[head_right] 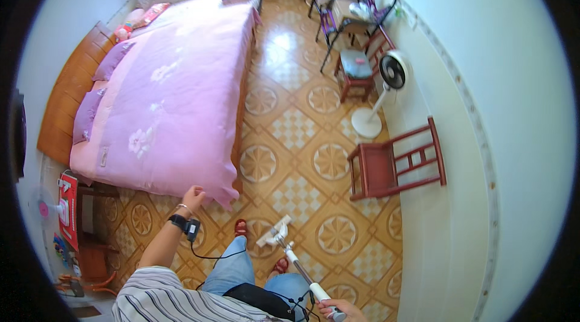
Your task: The person cleans a bedroom by vacuuming the floor near a bed and under a curtain, and subsequently washes a cleaning cloth in a red bucket filled with water before wiping the headboard and frame of the bed.
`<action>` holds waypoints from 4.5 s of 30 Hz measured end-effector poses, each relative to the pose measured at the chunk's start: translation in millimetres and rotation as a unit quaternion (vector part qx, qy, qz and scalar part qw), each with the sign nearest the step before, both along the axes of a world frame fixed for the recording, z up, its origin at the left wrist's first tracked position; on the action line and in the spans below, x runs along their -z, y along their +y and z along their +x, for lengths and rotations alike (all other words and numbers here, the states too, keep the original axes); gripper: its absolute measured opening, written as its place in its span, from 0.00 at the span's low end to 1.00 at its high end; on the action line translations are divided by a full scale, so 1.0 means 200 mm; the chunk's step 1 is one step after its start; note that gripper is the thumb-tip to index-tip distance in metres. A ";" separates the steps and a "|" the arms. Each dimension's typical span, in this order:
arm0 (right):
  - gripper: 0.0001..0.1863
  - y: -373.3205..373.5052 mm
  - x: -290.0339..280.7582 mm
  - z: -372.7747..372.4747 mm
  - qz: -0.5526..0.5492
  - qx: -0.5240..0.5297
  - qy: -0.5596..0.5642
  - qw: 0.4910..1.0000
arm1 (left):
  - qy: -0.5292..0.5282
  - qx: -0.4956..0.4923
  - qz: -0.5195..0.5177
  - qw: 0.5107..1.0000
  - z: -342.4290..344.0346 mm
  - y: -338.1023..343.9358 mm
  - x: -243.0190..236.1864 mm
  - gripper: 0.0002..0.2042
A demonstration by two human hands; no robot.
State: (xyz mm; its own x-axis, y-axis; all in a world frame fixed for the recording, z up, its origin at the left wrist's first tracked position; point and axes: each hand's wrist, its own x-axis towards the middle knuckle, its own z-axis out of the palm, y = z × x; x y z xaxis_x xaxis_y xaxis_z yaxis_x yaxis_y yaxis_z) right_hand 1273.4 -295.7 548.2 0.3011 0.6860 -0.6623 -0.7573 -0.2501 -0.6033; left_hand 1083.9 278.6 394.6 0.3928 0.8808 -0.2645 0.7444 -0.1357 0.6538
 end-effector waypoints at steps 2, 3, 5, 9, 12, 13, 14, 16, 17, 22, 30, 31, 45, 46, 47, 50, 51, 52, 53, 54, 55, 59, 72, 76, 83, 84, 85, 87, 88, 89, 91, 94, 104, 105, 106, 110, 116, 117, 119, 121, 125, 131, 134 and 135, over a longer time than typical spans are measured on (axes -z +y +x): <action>0.24 0.26 -0.21 0.10 0.081 -0.028 -0.064 0.994 | -0.081 -0.062 -0.032 0.994 -0.16 0.19 -0.11 0.15; 0.25 0.33 -0.23 0.14 0.052 -0.042 -0.108 0.992 | -0.086 -0.066 -0.034 0.993 -0.15 0.25 -0.15 0.15; 0.21 0.53 -0.18 0.32 0.040 -0.002 0.100 0.994 | -0.237 -0.098 -0.030 0.966 -0.08 0.39 -0.21 0.12; 0.10 1.03 -0.02 0.65 -0.093 0.386 0.626 0.671 | -0.336 -0.232 -0.053 0.911 -0.02 0.76 0.07 0.09; 0.09 1.25 0.11 0.77 -0.071 0.362 0.327 0.870 | -0.313 -0.284 -0.084 0.902 0.19 1.02 0.38 0.10; 0.09 1.34 0.01 0.83 -0.041 0.369 0.303 0.878 | -0.321 -0.258 -0.104 0.905 0.35 1.06 0.40 0.12; 0.09 1.41 -0.05 0.89 -0.020 0.376 0.298 0.877 | -0.327 -0.230 -0.120 0.909 0.52 1.11 0.38 0.14; 0.09 1.55 -0.14 1.06 0.029 0.435 0.467 0.769 | -0.369 -0.231 -0.137 0.890 0.89 1.18 0.27 0.21; 0.09 1.62 -0.18 1.16 0.032 0.478 0.599 0.641 | -0.363 -0.224 -0.143 0.893 1.01 1.24 0.22 0.21; 0.10 1.99 -0.29 1.56 0.087 0.550 0.623 0.550 | -0.351 -0.172 -0.145 0.909 1.52 1.69 0.22 0.26; 0.09 2.87 -0.39 2.50 0.118 0.516 0.668 0.522 | -0.356 -0.227 -0.115 0.899 1.82 2.60 0.18 0.20; 0.09 2.97 -0.38 2.63 0.113 0.511 0.669 0.529 | -0.385 -0.253 -0.111 0.880 1.86 2.70 0.11 0.19; 0.16 4.62 -0.36 4.02 0.131 0.462 0.669 0.567 | -0.449 -0.421 0.050 0.786 2.21 4.40 -0.53 0.18; 0.16 4.72 -0.38 4.11 0.138 0.456 0.669 0.570 | -0.464 -0.409 0.052 0.784 2.33 4.54 -0.61 0.18; 0.16 4.83 -0.40 4.20 0.144 0.450 0.670 0.573 | -0.459 -0.404 0.046 0.790 2.47 4.68 -0.69 0.18; 0.14 5.20 -0.46 4.45 0.146 0.460 0.673 0.560 | -0.484 -0.316 0.053 0.814 2.90 5.11 -0.98 0.17; 0.14 5.32 -0.44 4.54 0.149 0.459 0.677 0.555 | -0.489 -0.285 0.058 0.822 3.05 5.23 -1.06 0.17; 0.14 5.45 -0.42 4.65 0.153 0.459 0.678 0.553 | -0.496 -0.255 0.058 0.828 3.23 5.33 -1.11 0.16; 0.14 5.58 -0.41 4.75 0.157 0.457 0.680 0.551 | -0.494 -0.227 0.049 0.838 3.42 5.41 -1.15 0.16; 0.16 5.75 -0.40 4.86 0.147 0.447 0.681 0.561 | -0.493 -0.195 0.052 0.846 3.60 5.45 -1.23 0.16; 0.16 5.87 -0.35 4.97 0.142 0.450 0.681 0.560 | -0.479 -0.155 0.032 0.864 3.77 5.50 -1.24 0.18; 0.18 6.45 -0.16 5.46 0.107 0.465 0.678 0.559 | -0.410 -0.034 -0.062 0.909 4.41 5.61 -1.13 0.16; 0.14 8.29 -0.33 6.72 0.034 0.457 0.677 0.576 | -0.255 0.030 -0.134 0.957 5.64 6.74 -1.06 0.15; 0.16 8.74 -0.43 6.99 0.044 0.458 0.707 0.537 | -0.274 0.052 -0.102 0.955 6.17 7.33 -1.05 0.14; 0.20 9.36 -0.62 7.52 0.144 0.482 0.659 0.560 | -0.255 0.303 -0.096 0.913 7.26 8.11 -1.26 0.17; 0.20 9.49 -0.61 7.62 0.150 0.481 0.656 0.562 | -0.260 0.306 -0.092 0.911 7.37 8.22 -1.26 0.17; 0.20 9.62 -0.60 7.72 0.137 0.473 0.655 0.573 | -0.218 0.329 -0.089 0.914 7.45 8.32 -1.25 0.17; 0.19 9.92 -0.55 7.94 0.107 0.462 0.644 0.601 | -0.169 0.333 -0.068 0.925 7.56 8.53 -1.19 0.17; 0.17 10.09 -0.55 8.06 0.098 0.437 0.670 0.592 | -0.179 0.319 -0.067 0.928 7.61 8.62 -1.15 0.17; 0.16 10.24 -0.51 8.19 0.084 0.427 0.668 0.603 | -0.176 0.263 -0.077 0.946 7.65 8.72 -1.11 0.17; 0.13 10.58 -0.48 8.37 0.045 0.397 0.676 0.619 | -0.168 0.163 -0.094 0.968 7.72 8.90 -1.09 0.17; 0.10 11.11 -0.51 8.58 -0.022 0.342 0.687 0.641 | -0.240 0.078 -0.127 0.959 7.76 9.11 -1.01 0.17; 0.14 12.49 -0.47 9.02 -0.109 0.196 0.628 0.745 | -0.241 -0.126 -0.125 0.954 8.11 9.87 -0.83 0.19; 0.15 12.59 -0.49 9.03 -0.113 0.167 0.622 0.757 | -0.257 -0.134 -0.120 0.949 8.17 9.95 -0.80 0.19; 0.15 12.69 -0.50 9.05 -0.120 0.165 0.616 0.761 | -0.275 -0.138 -0.117 0.944 8.26 10.06 -0.81 0.19; 0.15 13.11 -0.59 9.11 -0.169 0.145 0.598 0.770 | -0.264 -0.128 -0.147 0.945 8.53 10.39 -0.97 0.18; 0.11 13.85 -0.61 9.08 -0.263 -0.057 0.555 0.787 | -0.194 -0.167 -0.082 0.963 8.69 10.70 -0.95 0.18; 0.10 13.96 -0.62 9.08 -0.272 -0.063 0.571 0.772 | -0.197 -0.203 -0.089 0.955 8.72 10.75 -0.95 0.18; 0.10 14.21 -0.61 9.10 -0.287 -0.086 0.577 0.760 | -0.216 -0.241 -0.090 0.942 8.79 10.85 -0.94 0.18; 0.11 14.40 -0.59 9.07 -0.311 -0.143 0.575 0.743 | -0.242 -0.298 -0.097 0.918 8.82 10.88 -0.97 0.18; 0.11 14.75 -0.62 8.89 -0.347 -0.239 0.558 0.715 | -0.250 -0.377 -0.072 0.889 8.83 10.96 -1.02 0.18; 0.09 15.19 -0.64 8.58 -0.385 -0.266 0.583 0.665 | -0.277 -0.476 -0.024 0.834 8.72 11.16 -1.03 0.19; 0.09 15.42 -0.61 8.42 -0.389 -0.282 0.598 0.641 | -0.294 -0.483 -0.009 0.825 8.58 11.35 -1.04 0.18; 0.08 15.49 -0.60 8.34 -0.396 -0.258 0.594 0.651 | -0.301 -0.473 0.003 0.828 8.52 11.41 -1.05 0.17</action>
